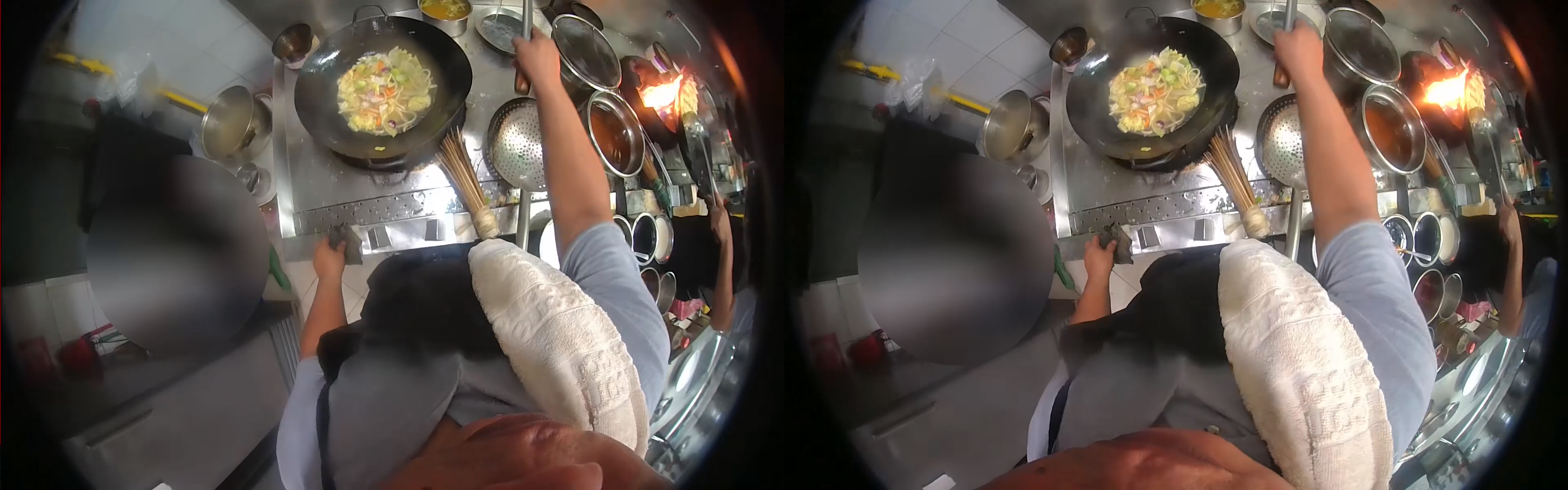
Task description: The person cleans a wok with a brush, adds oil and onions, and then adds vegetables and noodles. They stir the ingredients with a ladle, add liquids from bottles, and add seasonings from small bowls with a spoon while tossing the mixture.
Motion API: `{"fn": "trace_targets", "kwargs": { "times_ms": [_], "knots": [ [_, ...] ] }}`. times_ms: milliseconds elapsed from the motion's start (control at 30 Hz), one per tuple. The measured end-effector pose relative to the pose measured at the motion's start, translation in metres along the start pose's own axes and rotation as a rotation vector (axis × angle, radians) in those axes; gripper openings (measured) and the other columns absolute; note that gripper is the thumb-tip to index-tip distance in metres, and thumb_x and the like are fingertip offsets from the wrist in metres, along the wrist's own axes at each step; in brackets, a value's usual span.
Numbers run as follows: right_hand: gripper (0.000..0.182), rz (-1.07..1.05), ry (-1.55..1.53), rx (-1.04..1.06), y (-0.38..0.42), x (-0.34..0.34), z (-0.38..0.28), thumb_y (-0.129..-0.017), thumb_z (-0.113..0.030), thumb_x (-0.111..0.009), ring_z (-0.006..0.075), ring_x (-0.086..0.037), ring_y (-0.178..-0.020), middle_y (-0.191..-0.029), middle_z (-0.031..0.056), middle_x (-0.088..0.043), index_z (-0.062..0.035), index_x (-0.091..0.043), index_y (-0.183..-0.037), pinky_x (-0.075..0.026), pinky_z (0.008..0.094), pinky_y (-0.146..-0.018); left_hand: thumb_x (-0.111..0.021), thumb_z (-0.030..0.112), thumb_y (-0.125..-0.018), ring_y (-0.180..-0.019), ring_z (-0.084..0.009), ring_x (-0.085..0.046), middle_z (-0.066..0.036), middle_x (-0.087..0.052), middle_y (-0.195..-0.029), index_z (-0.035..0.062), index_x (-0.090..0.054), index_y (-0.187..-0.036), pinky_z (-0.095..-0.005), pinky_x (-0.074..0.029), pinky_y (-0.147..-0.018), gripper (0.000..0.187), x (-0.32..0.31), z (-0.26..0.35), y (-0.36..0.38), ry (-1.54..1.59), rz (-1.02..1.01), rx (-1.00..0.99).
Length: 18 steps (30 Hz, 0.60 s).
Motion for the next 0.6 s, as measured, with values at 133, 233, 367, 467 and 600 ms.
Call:
{"fn": "trace_targets", "kwargs": {
  "times_ms": [133, 233, 367, 467, 600],
  "knots": [
    [0.026, -0.168, -0.297, -0.126, 0.036, 0.036, -0.026, -0.087, -0.02, -0.067, 0.0162, -0.065, -0.056, -0.07, 0.0085, -0.066, 0.0038, -0.066, -0.098, -0.052, 0.0321, -0.056, -0.077, 0.039, -0.083, -0.11, -0.043, -0.062, -0.026, -0.065, -0.115, -0.0033, -0.063, -0.122, -0.0487, -0.05, -0.095, 0.059, 0.005, -0.005, -0.001, -0.025, 0.03, -0.018],
    [0.022, -0.203, -0.48, -0.154, 0.117, 0.046, -0.023, -0.089, -0.014, -0.066, 0.0113, -0.058, -0.053, -0.068, 0.003, -0.06, 0.0017, -0.064, -0.104, -0.047, 0.0275, -0.049, -0.077, 0.041, -0.083, -0.106, -0.0431, -0.062, -0.025, -0.065, -0.11, -0.0024, -0.064, -0.119, -0.0493, -0.05, -0.091, 0.058, 0.004, -0.018, -0.002, -0.025, 0.048, -0.112],
    [0.032, -0.274, -0.571, -0.301, 0.24, 0.03, -0.003, -0.092, -0.01, -0.063, 0.0098, -0.055, -0.052, -0.069, 0.0011, -0.056, -0.0002, -0.056, -0.121, -0.044, 0.0254, -0.045, -0.077, 0.041, -0.084, -0.101, -0.0435, -0.062, -0.023, -0.065, -0.105, -0.0014, -0.064, -0.113, -0.0503, -0.05, -0.087, 0.053, 0.009, -0.015, -0.01, 0.031, -0.001, -0.25],
    [0.04, -0.407, -0.619, -0.49, 0.302, 0.035, 0.012, -0.094, -0.007, -0.061, 0.0093, -0.05, -0.049, -0.077, 0.0017, -0.055, 0.001, -0.053, -0.133, -0.041, 0.0242, -0.044, -0.076, 0.04, -0.084, -0.1, -0.0433, -0.061, -0.023, -0.064, -0.105, -0.0005, -0.063, -0.115, -0.0498, -0.05, -0.086, 0.052, 0.017, -0.014, -0.013, 0.088, 0.002, -0.35],
    [0.037, -0.385, -0.657, -0.595, 0.356, 0.048, -0.01, -0.095, -0.009, -0.057, 0.0083, -0.045, -0.046, -0.076, 0.0008, -0.053, 0.002, -0.054, -0.13, -0.036, 0.0238, -0.04, -0.076, 0.039, -0.085, -0.107, -0.0427, -0.06, -0.024, -0.063, -0.112, -0.0016, -0.06, -0.122, -0.0485, -0.048, -0.091, 0.057, 0.013, -0.021, -0.017, 0.1, -0.131, -0.36]
  ]
}}
Point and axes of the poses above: each hand's wrist, its own y-axis away from the middle knuckle, its own x-axis out of the back of the hand, z = x × y, the point moved 5 cm from there along -y, towards the middle knuckle
